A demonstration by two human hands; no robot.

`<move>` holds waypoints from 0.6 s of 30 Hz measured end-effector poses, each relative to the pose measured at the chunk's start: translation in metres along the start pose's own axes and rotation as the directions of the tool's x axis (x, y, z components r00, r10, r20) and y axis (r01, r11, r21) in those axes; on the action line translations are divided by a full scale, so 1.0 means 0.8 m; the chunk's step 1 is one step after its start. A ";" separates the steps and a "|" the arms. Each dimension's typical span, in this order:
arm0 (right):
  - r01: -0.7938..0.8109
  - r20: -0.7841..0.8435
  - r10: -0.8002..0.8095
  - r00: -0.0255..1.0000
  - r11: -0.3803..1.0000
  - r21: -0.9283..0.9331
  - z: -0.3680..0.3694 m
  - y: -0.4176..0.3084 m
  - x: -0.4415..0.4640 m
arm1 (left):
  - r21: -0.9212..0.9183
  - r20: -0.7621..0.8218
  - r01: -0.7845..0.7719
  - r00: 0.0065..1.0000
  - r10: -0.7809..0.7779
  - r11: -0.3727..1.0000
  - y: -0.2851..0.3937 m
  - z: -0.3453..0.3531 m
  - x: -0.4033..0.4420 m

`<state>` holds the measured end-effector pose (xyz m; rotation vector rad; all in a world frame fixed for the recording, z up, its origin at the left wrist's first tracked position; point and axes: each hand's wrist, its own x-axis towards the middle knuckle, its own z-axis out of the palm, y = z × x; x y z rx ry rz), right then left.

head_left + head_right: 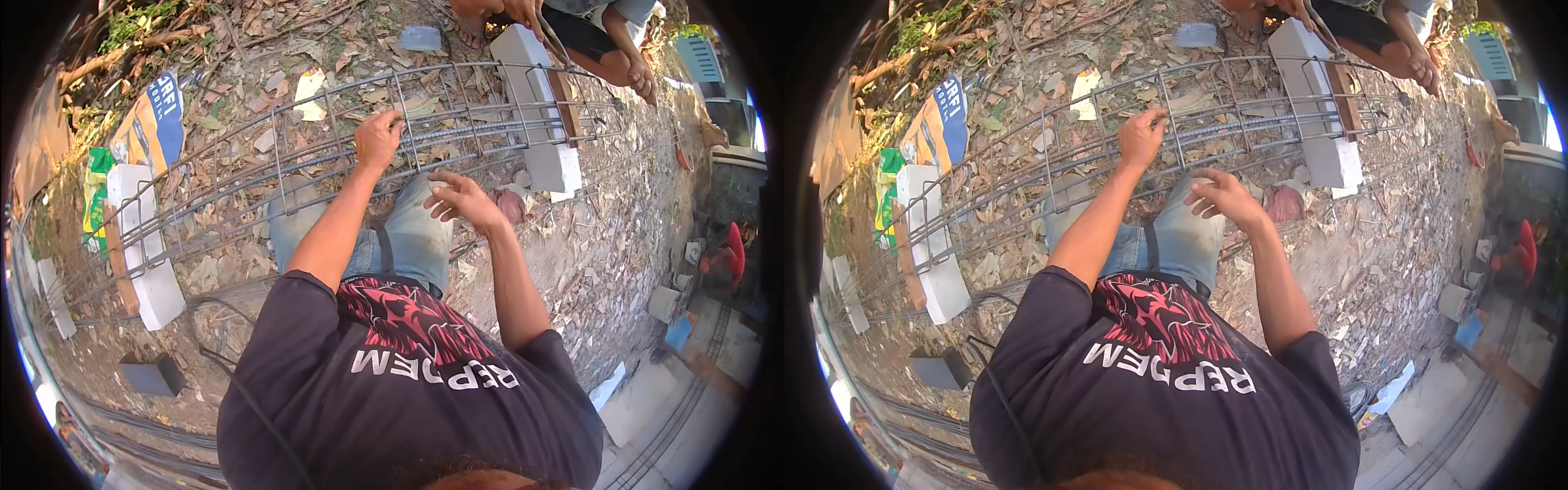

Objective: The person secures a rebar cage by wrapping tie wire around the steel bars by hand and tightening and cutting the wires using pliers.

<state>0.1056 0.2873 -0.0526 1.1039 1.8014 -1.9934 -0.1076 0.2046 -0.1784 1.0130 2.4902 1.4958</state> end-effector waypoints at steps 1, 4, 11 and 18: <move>-0.071 0.010 0.071 0.997 0.995 0.071 0.009 -0.018 0.014 | -0.006 -0.012 -0.009 1.000 0.008 1.000 0.000 -0.001 0.000; -0.043 -0.144 0.060 0.988 0.992 0.116 0.011 -0.031 0.083 | -0.038 -0.060 -0.063 0.996 0.061 0.997 0.001 0.001 -0.003; 0.215 0.036 -0.597 0.801 0.232 -0.949 0.006 -0.088 0.144 | 0.007 -0.131 -0.263 0.956 0.262 0.965 -0.011 0.010 -0.005; 0.327 0.349 -0.566 0.747 -0.145 -0.934 -0.013 -0.148 0.189 | 0.001 -0.101 -0.211 0.973 0.210 0.977 -0.004 0.007 -0.007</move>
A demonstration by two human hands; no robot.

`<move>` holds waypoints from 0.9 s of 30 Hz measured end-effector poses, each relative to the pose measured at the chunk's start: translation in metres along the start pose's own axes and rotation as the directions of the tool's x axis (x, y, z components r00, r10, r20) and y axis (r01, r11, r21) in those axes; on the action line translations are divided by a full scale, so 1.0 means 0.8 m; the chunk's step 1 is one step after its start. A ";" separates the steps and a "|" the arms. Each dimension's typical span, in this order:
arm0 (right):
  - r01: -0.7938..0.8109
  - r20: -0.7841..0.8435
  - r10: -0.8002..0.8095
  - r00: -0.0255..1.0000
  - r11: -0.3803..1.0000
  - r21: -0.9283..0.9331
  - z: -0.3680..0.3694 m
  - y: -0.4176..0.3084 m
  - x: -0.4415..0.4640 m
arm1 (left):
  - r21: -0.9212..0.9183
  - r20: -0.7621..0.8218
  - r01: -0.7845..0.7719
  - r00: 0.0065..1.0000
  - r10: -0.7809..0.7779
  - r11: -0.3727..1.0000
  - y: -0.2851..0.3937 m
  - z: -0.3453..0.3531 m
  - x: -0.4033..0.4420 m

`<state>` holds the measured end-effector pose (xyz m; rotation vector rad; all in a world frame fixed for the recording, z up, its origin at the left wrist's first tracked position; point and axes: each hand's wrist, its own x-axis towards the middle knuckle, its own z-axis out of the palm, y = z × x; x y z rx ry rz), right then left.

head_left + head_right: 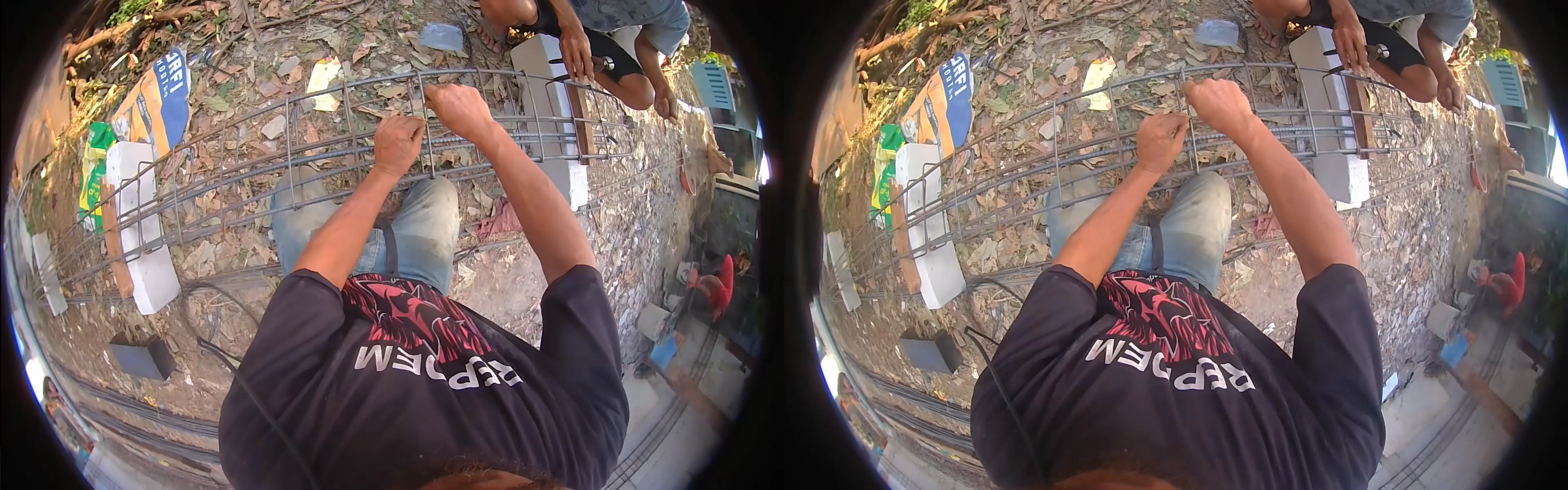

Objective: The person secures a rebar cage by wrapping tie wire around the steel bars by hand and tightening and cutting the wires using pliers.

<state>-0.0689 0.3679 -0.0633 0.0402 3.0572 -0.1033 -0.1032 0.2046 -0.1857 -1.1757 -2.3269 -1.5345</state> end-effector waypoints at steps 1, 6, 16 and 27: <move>-0.055 0.022 0.056 0.998 0.998 -0.027 0.003 0.004 0.001 | -0.026 0.009 0.010 1.000 -0.010 1.000 0.002 -0.001 0.002; -0.102 0.097 0.122 0.988 0.977 -0.190 0.034 0.010 -0.024 | 0.009 0.027 0.066 0.997 -0.066 0.998 0.014 -0.005 0.008; -0.399 0.232 0.357 0.905 0.524 0.752 0.052 0.015 -0.027 | -0.015 0.015 0.069 0.997 -0.069 0.997 0.014 -0.006 0.012; -0.606 0.414 0.443 0.795 0.589 0.534 -0.039 -0.004 -0.225 | 0.046 0.068 0.025 0.997 -0.028 0.999 0.014 0.002 0.015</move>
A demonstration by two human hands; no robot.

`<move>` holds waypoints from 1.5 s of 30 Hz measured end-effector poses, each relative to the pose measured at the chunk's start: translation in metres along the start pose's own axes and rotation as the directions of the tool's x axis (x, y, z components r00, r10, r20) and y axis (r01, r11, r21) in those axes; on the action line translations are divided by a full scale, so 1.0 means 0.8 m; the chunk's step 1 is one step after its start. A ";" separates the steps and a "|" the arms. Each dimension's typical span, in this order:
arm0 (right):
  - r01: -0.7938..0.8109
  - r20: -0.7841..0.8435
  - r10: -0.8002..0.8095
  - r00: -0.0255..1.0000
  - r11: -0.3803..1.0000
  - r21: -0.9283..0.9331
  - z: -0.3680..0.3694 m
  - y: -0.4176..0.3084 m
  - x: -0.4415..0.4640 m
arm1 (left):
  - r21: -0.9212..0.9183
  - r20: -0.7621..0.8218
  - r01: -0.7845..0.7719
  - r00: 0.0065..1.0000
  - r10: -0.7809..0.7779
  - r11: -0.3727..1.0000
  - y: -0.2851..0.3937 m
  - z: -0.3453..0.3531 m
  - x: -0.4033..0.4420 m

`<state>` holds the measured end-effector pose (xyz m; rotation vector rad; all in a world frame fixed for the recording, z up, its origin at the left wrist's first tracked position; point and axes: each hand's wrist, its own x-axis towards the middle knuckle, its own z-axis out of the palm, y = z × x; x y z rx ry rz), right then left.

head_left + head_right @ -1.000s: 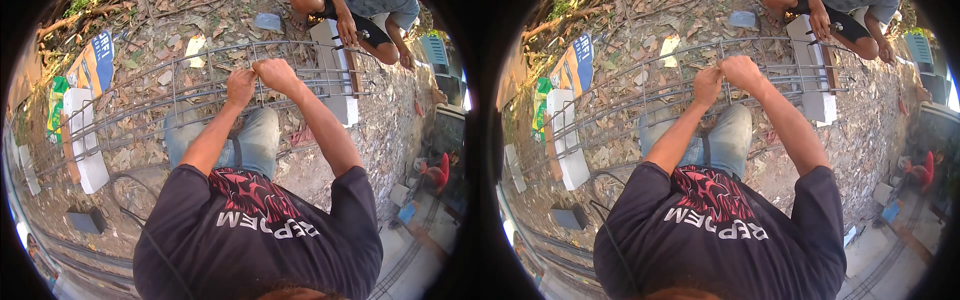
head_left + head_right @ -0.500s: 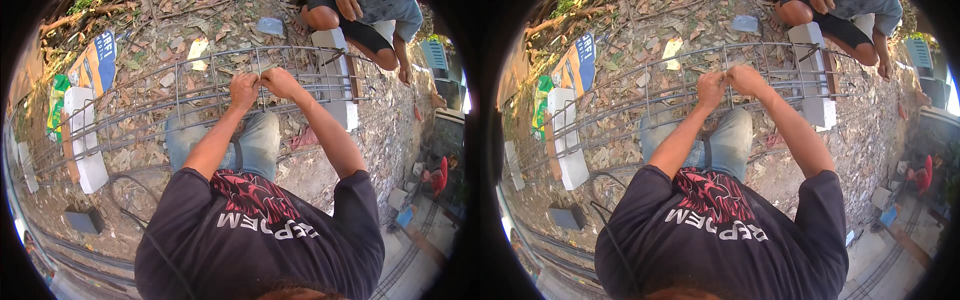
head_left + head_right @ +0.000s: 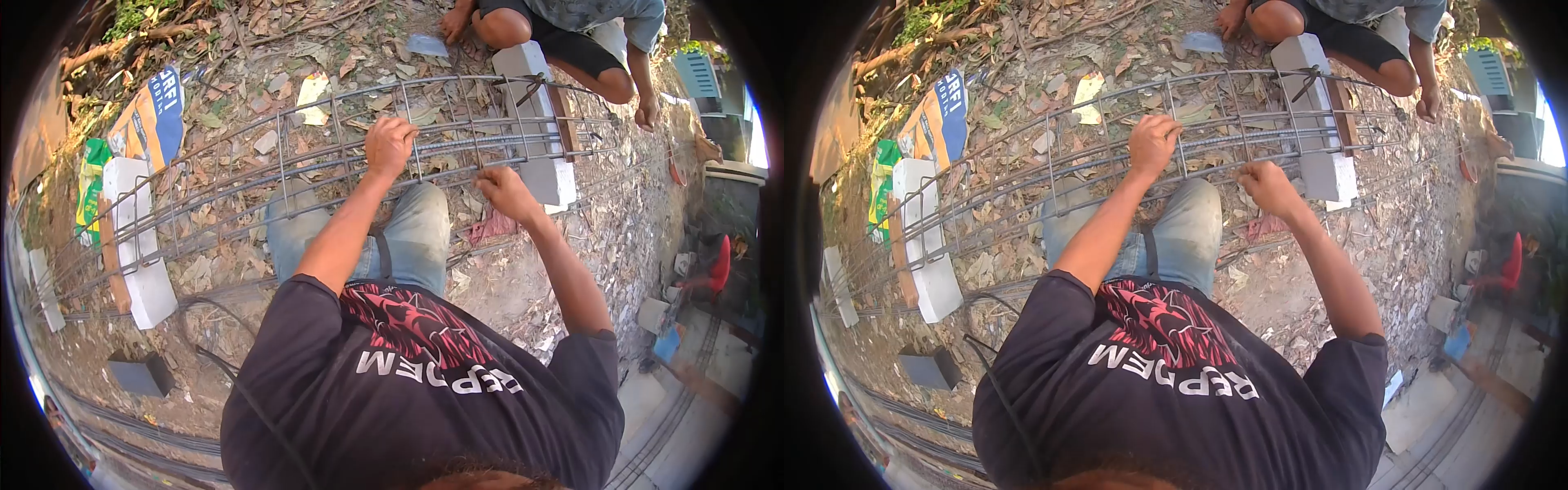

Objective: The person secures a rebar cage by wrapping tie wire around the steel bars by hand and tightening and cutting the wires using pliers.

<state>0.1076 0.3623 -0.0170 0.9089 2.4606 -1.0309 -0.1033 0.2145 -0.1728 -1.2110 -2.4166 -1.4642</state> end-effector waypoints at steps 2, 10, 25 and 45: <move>0.109 -0.021 -0.115 0.993 0.976 -0.187 0.018 0.001 -0.044 | 0.096 0.003 -0.064 0.998 0.064 0.993 0.008 -0.008 -0.002; 0.467 -0.296 -0.719 0.629 0.654 -0.596 -0.037 -0.153 -0.011 | 0.273 0.178 -0.268 0.958 0.225 0.924 0.002 -0.008 0.008; 0.460 -0.445 -0.635 0.631 0.769 -0.445 -0.040 -0.148 -0.020 | 0.183 -0.073 -0.226 0.968 0.242 0.957 0.094 -0.055 -0.008; 0.100 -0.061 -0.246 0.967 0.589 -0.802 -0.023 0.005 -0.046 | -0.407 0.347 -0.257 0.845 0.408 0.877 0.086 -0.058 0.037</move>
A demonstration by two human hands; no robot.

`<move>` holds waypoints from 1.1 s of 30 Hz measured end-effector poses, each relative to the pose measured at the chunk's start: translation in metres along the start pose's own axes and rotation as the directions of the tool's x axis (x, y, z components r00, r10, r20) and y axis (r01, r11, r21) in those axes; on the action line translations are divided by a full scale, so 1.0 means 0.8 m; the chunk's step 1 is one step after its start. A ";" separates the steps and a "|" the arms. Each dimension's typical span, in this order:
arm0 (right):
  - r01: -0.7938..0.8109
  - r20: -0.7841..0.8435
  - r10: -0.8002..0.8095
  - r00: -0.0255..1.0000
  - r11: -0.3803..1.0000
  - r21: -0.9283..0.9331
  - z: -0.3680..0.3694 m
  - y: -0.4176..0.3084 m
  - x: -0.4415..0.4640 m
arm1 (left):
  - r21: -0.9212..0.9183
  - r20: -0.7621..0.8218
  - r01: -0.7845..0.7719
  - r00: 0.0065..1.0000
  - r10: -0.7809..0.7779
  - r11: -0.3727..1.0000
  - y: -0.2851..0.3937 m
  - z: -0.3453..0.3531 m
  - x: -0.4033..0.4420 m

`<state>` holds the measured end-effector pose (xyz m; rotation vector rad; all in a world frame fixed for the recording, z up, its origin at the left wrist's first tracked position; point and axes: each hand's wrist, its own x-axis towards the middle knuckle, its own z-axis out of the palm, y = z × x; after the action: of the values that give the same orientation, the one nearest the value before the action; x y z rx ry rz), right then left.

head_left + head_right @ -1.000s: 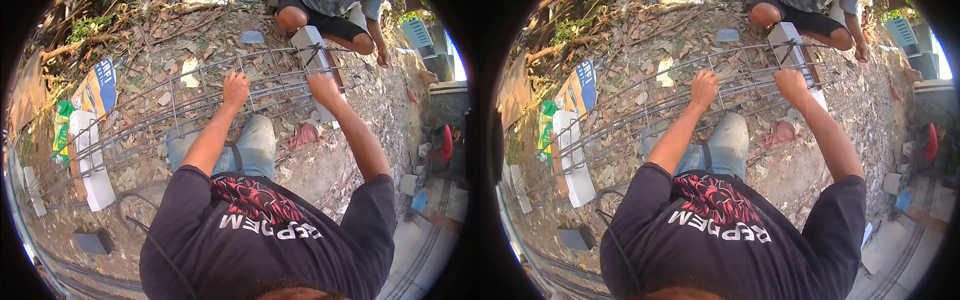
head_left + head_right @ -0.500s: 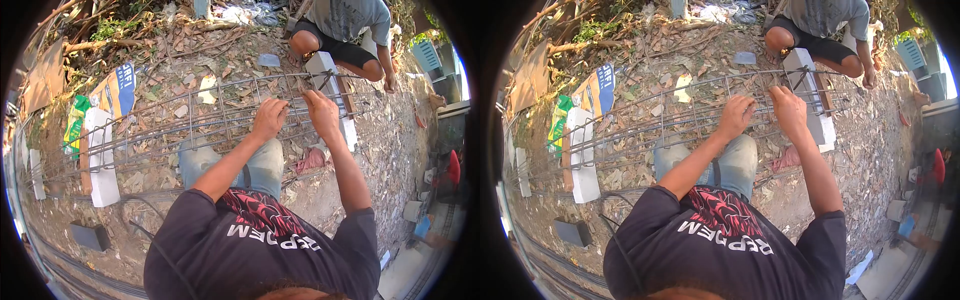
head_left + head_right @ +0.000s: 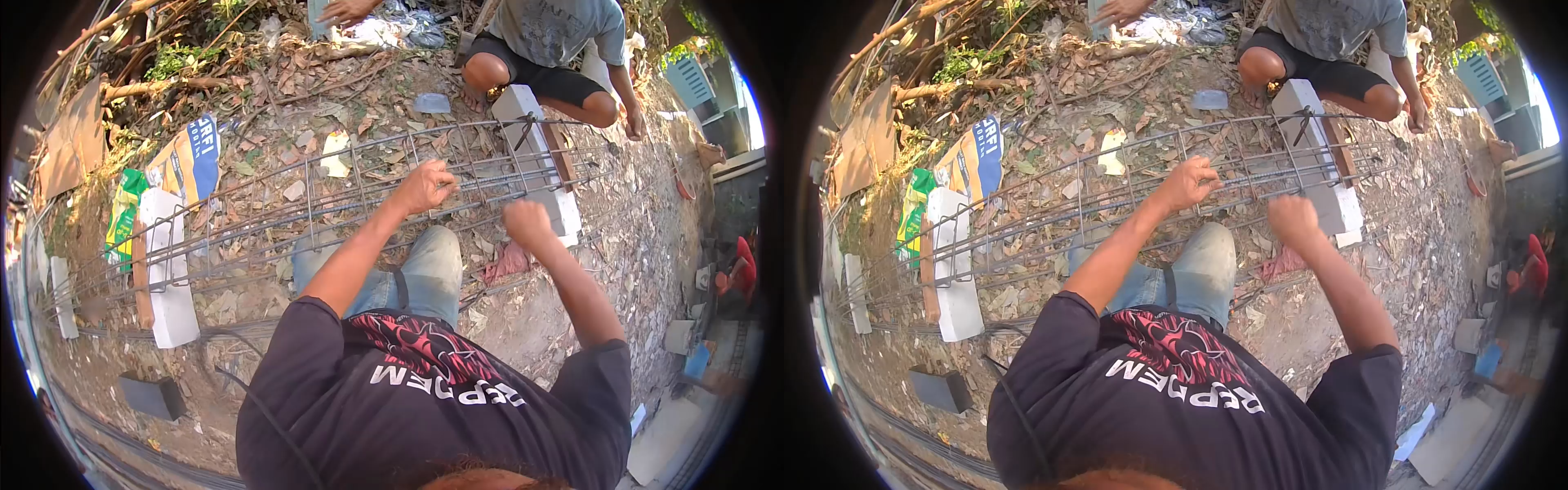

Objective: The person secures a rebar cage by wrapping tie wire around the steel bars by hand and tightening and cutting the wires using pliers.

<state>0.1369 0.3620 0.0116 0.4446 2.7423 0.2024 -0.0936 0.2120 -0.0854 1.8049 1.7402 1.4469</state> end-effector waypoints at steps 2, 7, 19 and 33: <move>0.247 0.049 -0.253 0.966 0.963 0.108 -0.012 -0.084 -0.030 | 0.066 -0.038 -0.076 0.996 0.078 0.995 -0.028 0.010 -0.001; 0.070 -0.616 0.051 0.786 0.983 0.170 -0.161 -0.047 -0.030 | -0.081 0.045 0.107 0.994 -0.104 0.991 -0.001 0.009 -0.010; -0.055 -0.414 0.231 0.880 0.917 0.395 -0.130 -0.005 -0.041 | -0.003 -0.360 -0.053 0.932 0.048 0.999 0.081 0.017 0.030; -0.179 -0.522 0.203 0.828 0.979 0.097 -0.102 0.001 -0.061 | 0.258 -0.005 -0.134 0.990 0.140 0.957 0.067 0.021 0.016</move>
<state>0.1503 0.3403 0.1031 0.7812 3.2461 0.3646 -0.0499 0.2166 -0.0475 2.0841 1.9252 1.3481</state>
